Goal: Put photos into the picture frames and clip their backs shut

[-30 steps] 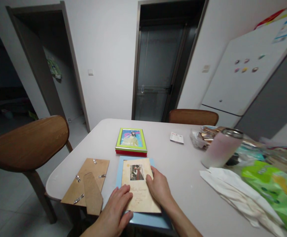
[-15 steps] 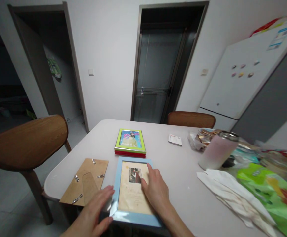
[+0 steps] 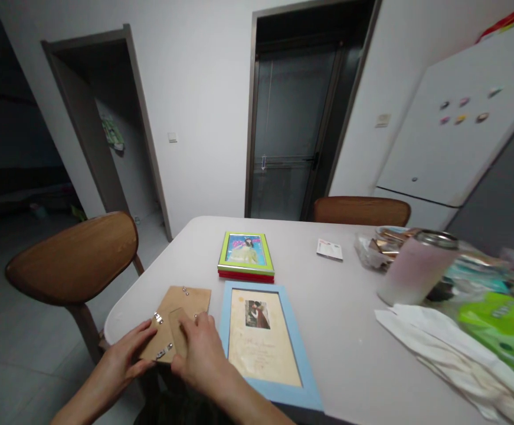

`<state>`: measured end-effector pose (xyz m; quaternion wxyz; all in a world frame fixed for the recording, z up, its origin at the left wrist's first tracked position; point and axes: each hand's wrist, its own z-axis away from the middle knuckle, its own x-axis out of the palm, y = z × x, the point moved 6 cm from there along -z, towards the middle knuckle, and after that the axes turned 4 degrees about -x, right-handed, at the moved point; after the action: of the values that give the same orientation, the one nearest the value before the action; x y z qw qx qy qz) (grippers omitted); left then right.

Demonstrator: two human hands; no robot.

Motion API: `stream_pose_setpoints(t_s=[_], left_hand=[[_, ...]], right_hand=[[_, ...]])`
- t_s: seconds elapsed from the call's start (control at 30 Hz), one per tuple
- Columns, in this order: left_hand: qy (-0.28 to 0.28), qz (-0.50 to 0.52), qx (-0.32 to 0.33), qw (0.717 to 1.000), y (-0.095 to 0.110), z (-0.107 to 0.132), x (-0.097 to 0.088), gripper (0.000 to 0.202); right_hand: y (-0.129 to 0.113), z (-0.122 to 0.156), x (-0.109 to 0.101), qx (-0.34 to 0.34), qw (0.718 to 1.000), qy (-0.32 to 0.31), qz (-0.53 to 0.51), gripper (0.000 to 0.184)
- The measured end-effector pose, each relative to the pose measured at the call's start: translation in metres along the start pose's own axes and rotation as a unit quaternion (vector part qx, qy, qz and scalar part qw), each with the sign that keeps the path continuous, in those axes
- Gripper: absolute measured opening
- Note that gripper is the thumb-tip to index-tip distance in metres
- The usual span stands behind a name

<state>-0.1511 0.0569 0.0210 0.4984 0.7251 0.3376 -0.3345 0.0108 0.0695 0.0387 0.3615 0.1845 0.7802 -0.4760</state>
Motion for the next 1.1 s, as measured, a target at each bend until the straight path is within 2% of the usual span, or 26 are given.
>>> stream_pose_setpoints(t_s=[0.13,0.2,0.3,0.37,0.5,0.67,0.8,0.9,0.97,1.1], left_hand=[[-0.024,0.058,0.051,0.997,0.062,0.000,0.011,0.047],[-0.044,0.089,0.081,0.992,0.095,-0.004,0.024,0.048],[-0.103,0.113,0.104,0.983,0.134,-0.012,0.050,0.048],[-0.137,0.110,0.094,0.980,0.147,-0.018,0.065,0.049],[-0.175,0.052,0.075,0.980,0.151,-0.024,0.079,0.049],[-0.219,0.011,0.075,0.973,0.152,-0.023,0.079,0.034],[-0.205,0.026,0.090,0.974,0.153,-0.019,0.078,0.040],[-0.212,0.041,0.122,0.969,0.152,-0.015,0.086,0.051],[-0.209,0.041,0.128,0.969,0.150,-0.013,0.091,0.049],[-0.187,0.031,0.117,0.975,0.147,-0.014,0.094,0.041]], right_hand=[[0.023,0.034,-0.057,-0.001,0.999,0.013,-0.033,0.054],[0.042,0.055,-0.082,0.030,0.999,0.009,-0.032,0.049],[0.074,0.080,-0.105,0.093,0.996,0.011,-0.007,0.042],[0.091,0.090,-0.110,0.116,0.993,0.018,0.010,0.040],[0.108,0.093,-0.106,0.113,0.992,0.035,0.049,0.042],[0.111,0.092,-0.096,0.084,0.991,0.038,0.102,0.041],[0.113,0.088,-0.098,0.066,0.990,0.030,0.118,0.033],[0.119,0.077,-0.108,0.069,0.987,0.053,0.138,0.031],[0.126,0.069,-0.114,0.083,0.979,0.070,0.175,0.028],[0.135,0.059,-0.114,0.085,0.972,0.061,0.209,0.026]])
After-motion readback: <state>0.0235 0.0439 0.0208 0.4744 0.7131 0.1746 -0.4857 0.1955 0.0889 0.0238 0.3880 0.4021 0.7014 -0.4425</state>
